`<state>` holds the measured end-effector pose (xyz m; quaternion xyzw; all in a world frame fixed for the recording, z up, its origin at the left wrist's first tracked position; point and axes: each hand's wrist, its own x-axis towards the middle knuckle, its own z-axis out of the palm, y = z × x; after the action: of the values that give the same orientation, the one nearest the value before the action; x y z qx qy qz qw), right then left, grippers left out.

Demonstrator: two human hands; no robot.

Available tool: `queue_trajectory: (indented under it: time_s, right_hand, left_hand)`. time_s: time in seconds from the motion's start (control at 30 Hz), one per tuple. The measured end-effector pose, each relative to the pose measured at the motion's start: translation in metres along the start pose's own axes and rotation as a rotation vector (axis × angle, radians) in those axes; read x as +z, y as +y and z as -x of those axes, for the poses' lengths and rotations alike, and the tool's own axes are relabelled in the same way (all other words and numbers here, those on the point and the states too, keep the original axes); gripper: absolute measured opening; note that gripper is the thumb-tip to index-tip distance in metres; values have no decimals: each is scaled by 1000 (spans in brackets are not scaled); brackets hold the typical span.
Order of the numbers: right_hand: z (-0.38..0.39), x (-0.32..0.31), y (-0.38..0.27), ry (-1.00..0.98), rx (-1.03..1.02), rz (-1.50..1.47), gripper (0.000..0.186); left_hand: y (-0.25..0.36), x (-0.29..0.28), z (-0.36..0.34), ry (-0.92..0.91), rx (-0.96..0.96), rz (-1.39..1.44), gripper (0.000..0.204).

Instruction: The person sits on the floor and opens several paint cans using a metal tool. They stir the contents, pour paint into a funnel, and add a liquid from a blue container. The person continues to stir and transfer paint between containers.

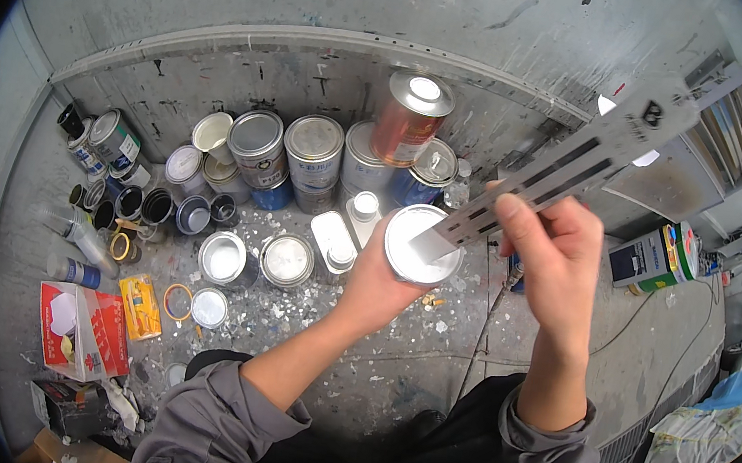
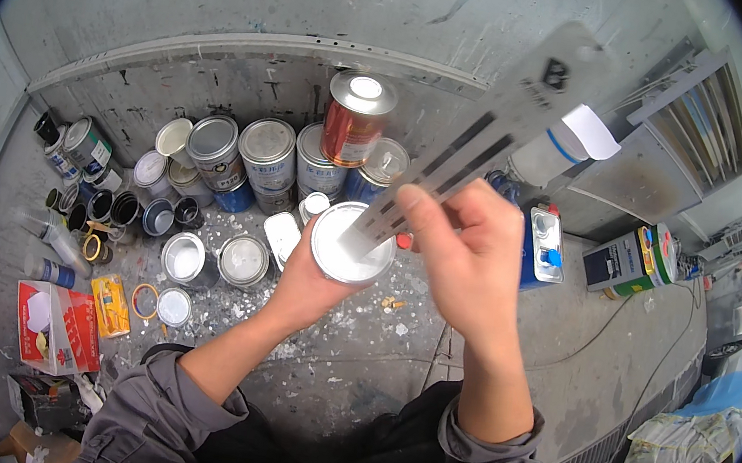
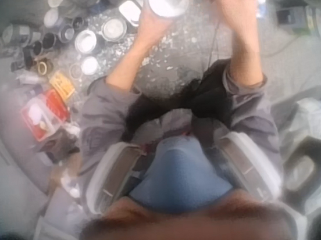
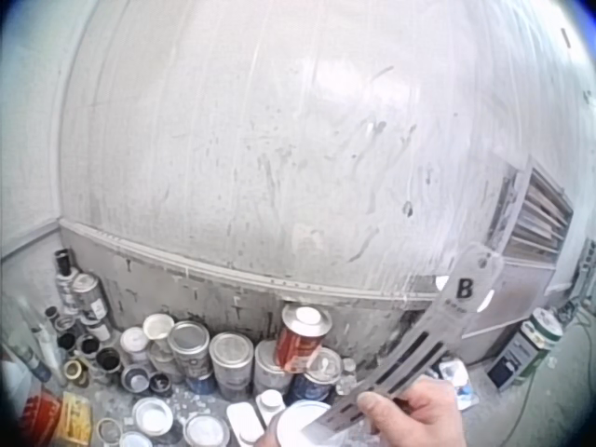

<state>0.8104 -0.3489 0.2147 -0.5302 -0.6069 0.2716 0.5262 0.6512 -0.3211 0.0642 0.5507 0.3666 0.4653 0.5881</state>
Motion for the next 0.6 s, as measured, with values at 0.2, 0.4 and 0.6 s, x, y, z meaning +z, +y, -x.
queue_trajectory:
  time_s: [0.2, 0.4, 0.6]
  right_hand:
    - [-8, -4, 6, 30, -57, 41, 21]
    - [-3, 7, 19, -40, 11, 196, 19]
    - [3, 10, 9, -56, -8, 140, 17]
  left_hand:
    - [-4, 1, 1, 15, 31, -17, 89]
    - [-2, 1, 0, 36, 60, -23, 86]
    - [-3, 1, -1, 21, 27, -14, 84]
